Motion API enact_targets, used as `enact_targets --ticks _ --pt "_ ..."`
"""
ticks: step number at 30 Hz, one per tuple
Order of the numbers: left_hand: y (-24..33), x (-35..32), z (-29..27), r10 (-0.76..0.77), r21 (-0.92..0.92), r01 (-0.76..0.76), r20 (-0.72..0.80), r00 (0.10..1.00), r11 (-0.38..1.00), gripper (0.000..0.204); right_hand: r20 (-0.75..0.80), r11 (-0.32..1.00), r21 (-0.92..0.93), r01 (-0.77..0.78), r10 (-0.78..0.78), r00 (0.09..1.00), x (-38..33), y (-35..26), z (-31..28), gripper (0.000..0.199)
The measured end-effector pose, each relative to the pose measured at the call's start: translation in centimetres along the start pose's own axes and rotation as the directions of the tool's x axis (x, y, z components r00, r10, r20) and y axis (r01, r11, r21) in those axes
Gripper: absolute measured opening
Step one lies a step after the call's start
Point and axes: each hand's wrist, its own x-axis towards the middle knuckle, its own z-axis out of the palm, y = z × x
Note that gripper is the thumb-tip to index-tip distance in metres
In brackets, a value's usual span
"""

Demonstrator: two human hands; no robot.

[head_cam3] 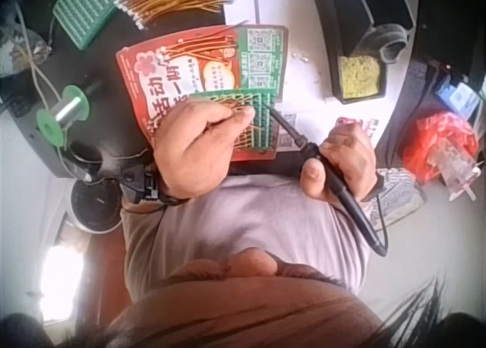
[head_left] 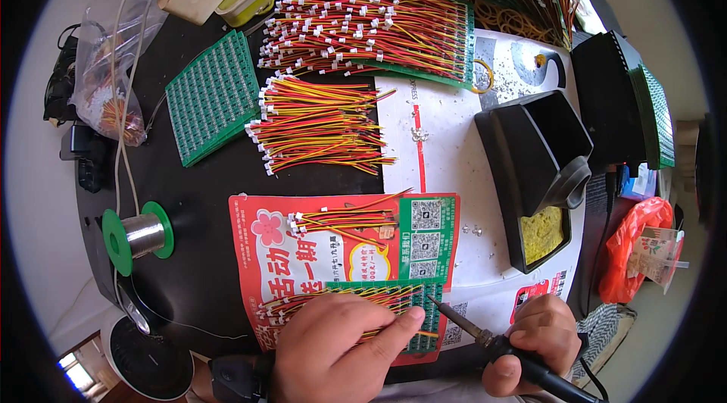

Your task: Solder wire connections onto a series of small green PCB boards.

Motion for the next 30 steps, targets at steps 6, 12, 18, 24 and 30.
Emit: enact_targets --ticks 6,12,18,24,30 --pt "0.6 0.2 0.2 -0.038 0.120 0.026 0.099 0.994 0.992 0.014 -0.164 0.985 -0.165 -0.045 0.017 0.986 -2.0 0.7 1.1 0.031" --pt "-0.9 -0.6 1.0 -0.086 0.267 0.054 0.111 0.990 0.962 0.012 -0.023 1.000 -0.010 0.019 -0.019 1.000 0.4 0.3 0.3 0.021" --pt "-1.2 -0.9 1.4 0.085 0.237 -0.083 0.005 0.996 0.968 0.009 -0.015 1.000 -0.007 0.028 -0.028 0.999 0.4 0.3 0.5 0.021" --pt "-0.6 -0.1 1.8 0.038 0.189 -0.047 0.047 0.998 0.981 0.011 -0.006 1.000 -0.012 0.017 -0.017 1.000 -0.2 0.7 0.9 0.022" --pt "-1.1 -0.4 1.4 0.027 0.175 -0.033 0.040 0.999 0.984 0.012 -0.032 1.000 -0.002 0.019 -0.019 0.999 0.5 0.4 0.7 0.023"
